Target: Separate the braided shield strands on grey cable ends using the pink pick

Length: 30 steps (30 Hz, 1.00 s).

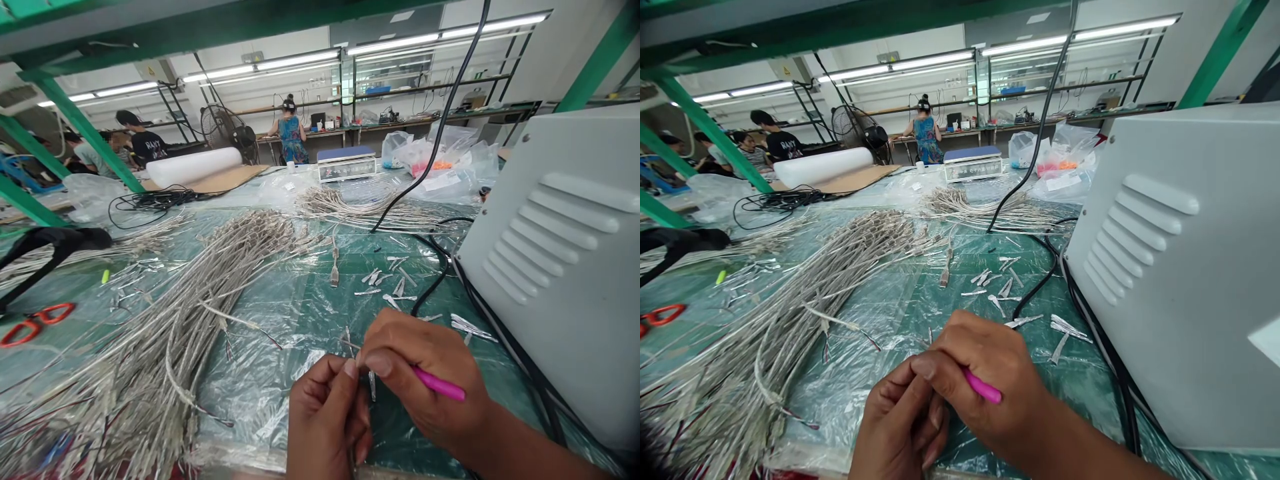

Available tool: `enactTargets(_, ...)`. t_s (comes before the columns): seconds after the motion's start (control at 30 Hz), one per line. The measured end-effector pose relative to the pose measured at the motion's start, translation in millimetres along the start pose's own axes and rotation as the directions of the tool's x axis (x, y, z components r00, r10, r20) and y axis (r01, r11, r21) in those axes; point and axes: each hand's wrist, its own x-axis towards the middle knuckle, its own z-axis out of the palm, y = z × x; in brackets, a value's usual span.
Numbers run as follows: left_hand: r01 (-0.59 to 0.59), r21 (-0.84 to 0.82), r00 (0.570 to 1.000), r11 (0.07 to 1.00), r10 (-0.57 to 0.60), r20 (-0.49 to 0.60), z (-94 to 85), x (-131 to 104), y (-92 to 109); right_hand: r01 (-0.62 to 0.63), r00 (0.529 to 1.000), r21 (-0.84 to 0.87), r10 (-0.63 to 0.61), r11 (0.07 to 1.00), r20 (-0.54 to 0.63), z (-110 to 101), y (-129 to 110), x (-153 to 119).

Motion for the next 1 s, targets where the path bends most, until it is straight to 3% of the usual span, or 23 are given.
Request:
enactTargets(0.23,0.076,0.129,0.997,0.989,-0.077,0.008,1.2,2.4,5.9,-0.124,0.985,-0.120,0.109,0.985,-0.131,1.7,0.8,-0.2)
enactTargets(0.4,0.124,0.225,0.990,0.966,-0.136,0.038,0.2,5.4,12.1,-0.093,0.992,-0.160,0.078,0.983,-0.098,5.4,0.8,-2.4)
enactTargets(0.57,0.135,0.236,0.986,0.962,-0.153,0.059,-2.8,3.7,13.6,-0.165,0.985,-0.287,0.142,0.944,-0.100,2.7,11.8,2.2)
enactTargets(0.63,0.137,0.253,0.985,0.958,-0.159,0.069,-5.9,-0.1,11.6,-0.220,0.969,-0.298,0.174,0.929,-0.175,-4.6,21.6,8.2)
enactTargets(0.7,0.131,0.261,0.985,0.956,-0.155,0.076,-9.5,-4.0,9.2,-0.300,0.925,-0.293,0.202,0.908,-0.322,-13.5,29.7,14.2)
enactTargets(0.77,0.108,0.218,0.991,0.970,-0.124,0.060,-11.9,-6.2,7.6,-0.330,0.902,-0.289,0.210,0.898,-0.377,-18.8,31.6,17.3)
enactTargets(0.87,0.045,0.105,0.999,0.993,-0.047,0.020,-11.7,-5.5,7.1,-0.263,0.937,-0.250,0.186,0.932,-0.295,-14.4,22.1,13.3)
enactTargets(1.0,-0.016,0.028,1.000,0.999,0.016,-0.003,-8.7,-3.1,6.4,-0.019,0.991,-0.019,0.016,1.000,-0.136,-3.3,8.5,-0.1)
